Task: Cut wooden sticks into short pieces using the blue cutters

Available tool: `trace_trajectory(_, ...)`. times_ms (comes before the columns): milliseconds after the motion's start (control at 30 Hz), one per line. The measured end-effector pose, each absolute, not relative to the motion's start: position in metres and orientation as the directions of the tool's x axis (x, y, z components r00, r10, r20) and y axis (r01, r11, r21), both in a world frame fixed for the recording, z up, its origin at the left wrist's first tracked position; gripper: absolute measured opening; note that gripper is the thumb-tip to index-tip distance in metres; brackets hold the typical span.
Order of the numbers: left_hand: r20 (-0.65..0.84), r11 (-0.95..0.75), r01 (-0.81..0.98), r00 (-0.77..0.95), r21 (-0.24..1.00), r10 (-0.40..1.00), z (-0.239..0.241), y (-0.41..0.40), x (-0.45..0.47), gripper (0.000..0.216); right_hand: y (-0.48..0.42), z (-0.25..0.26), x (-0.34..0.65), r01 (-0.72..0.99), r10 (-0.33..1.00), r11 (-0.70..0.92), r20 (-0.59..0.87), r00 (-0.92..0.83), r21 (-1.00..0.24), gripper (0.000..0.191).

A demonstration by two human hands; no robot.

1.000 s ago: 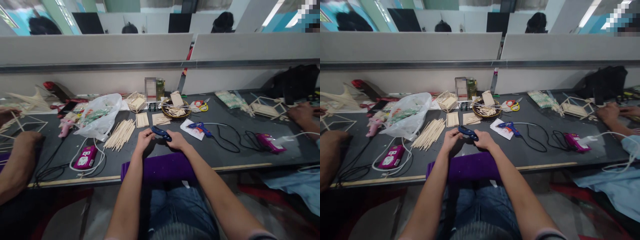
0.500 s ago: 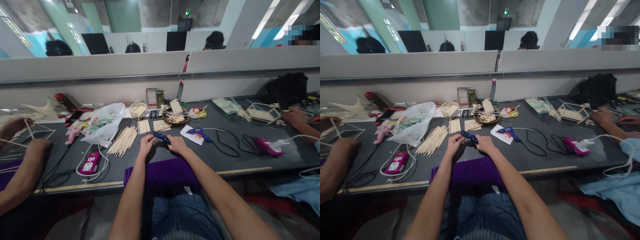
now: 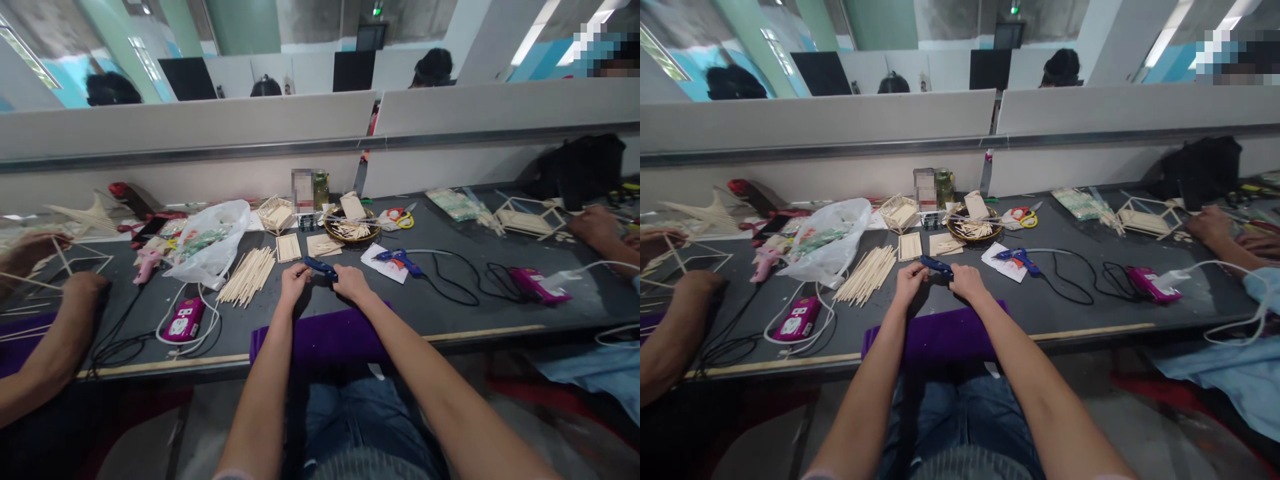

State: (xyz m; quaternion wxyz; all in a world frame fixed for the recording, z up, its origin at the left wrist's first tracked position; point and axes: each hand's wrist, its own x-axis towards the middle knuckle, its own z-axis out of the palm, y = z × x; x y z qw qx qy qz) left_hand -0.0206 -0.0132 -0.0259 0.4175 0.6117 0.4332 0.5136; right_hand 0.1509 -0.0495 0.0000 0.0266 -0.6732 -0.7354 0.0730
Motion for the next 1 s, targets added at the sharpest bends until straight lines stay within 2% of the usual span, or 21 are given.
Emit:
trace_trajectory(267,0.208,-0.212,0.083,0.062,0.974,0.976,-0.034,-0.008,-0.026,0.016,-0.053,-0.009,0.148,0.986,0.997,0.083,0.01,-0.082,-0.148,0.022)
trace_trajectory(367,0.109,-0.11,-0.01,-0.114,0.994,0.988,-0.037,-0.004,-0.031,0.023,-0.059,-0.012,0.153,0.983,0.991,0.106,0.095,-0.093,-0.147,0.026)
trace_trajectory(500,-0.019,-0.071,-0.223,-0.377,0.972,0.926,-0.036,-0.003,-0.035,0.031,-0.071,-0.014,0.167,0.968,0.97,0.223,0.122,-0.209,-0.114,0.05)
trace_trajectory(600,-0.041,-0.061,-0.248,-0.388,0.967,0.921,-0.034,-0.005,-0.034,0.034,-0.077,-0.013,0.175,0.944,0.948,0.307,0.124,-0.293,-0.118,0.07)
trace_trajectory(667,-0.033,-0.049,-0.226,-0.343,0.973,0.939,-0.034,-0.006,-0.032,0.035,-0.078,-0.011,0.178,0.936,0.94,0.332,0.125,-0.318,-0.12,0.074)
trace_trajectory(867,-0.066,0.002,-0.23,-0.268,0.973,0.961,-0.038,-0.008,-0.026,0.04,-0.073,-0.006,0.18,0.898,0.923,0.385,0.084,-0.376,-0.214,0.069)
trace_trajectory(1000,-0.09,0.028,-0.228,-0.265,0.973,0.96,-0.038,-0.007,-0.024,0.041,-0.065,-0.002,0.176,0.89,0.954,0.3,0.116,-0.276,-0.345,0.033)
